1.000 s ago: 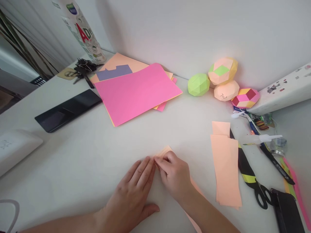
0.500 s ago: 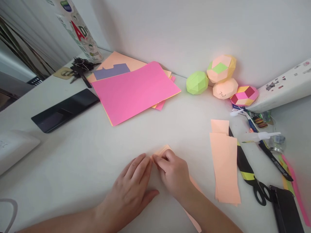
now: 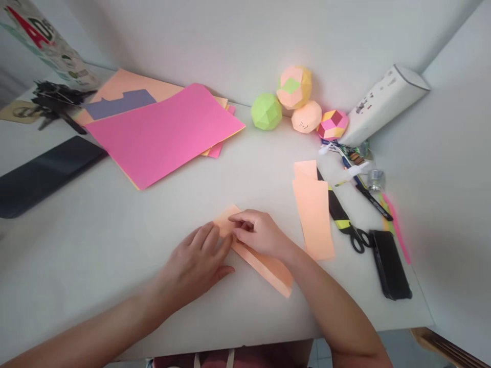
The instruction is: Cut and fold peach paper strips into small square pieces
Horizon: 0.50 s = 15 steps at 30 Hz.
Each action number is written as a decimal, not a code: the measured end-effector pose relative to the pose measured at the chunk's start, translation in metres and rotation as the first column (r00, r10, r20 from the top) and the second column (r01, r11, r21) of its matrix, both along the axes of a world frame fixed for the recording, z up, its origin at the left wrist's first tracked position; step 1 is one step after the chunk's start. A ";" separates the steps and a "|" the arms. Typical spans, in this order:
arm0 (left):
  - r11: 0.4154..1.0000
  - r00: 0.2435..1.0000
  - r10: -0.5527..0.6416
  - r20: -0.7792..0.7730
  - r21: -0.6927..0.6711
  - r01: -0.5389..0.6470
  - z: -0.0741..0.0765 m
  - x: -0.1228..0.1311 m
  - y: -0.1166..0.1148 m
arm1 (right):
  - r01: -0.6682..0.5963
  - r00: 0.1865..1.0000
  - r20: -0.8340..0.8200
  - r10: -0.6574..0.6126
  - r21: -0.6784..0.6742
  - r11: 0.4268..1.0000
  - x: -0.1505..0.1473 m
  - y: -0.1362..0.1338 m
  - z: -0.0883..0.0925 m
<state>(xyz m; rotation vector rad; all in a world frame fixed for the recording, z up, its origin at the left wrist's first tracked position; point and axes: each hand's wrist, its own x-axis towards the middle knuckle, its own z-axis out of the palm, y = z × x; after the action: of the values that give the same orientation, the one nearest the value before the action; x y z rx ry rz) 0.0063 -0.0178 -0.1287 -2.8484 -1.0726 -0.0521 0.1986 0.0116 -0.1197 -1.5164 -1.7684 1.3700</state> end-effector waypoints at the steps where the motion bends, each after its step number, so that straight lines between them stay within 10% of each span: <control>1: 1.000 1.000 0.004 0.002 0.001 -0.004 0.000 0.001 0.000 | 0.018 1.000 -0.004 -0.018 -0.055 0.998 0.007 -0.009 0.005; 10: 0.993 0.995 0.064 0.074 0.094 -0.071 -0.007 0.012 -0.002 | 0.384 0.850 0.257 -0.459 0.295 0.875 0.021 -0.130 0.006; 15: 0.974 0.983 0.182 0.034 0.134 -0.185 -0.007 0.023 -0.007 | 0.262 0.771 0.364 -0.522 0.566 0.782 0.010 -0.140 -0.009</control>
<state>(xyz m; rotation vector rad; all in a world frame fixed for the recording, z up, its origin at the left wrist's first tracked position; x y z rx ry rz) 0.0291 -0.0250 -0.1353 -2.6226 -1.2787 -0.1367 0.2083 -0.1284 -0.1285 -1.9060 -1.7245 0.2674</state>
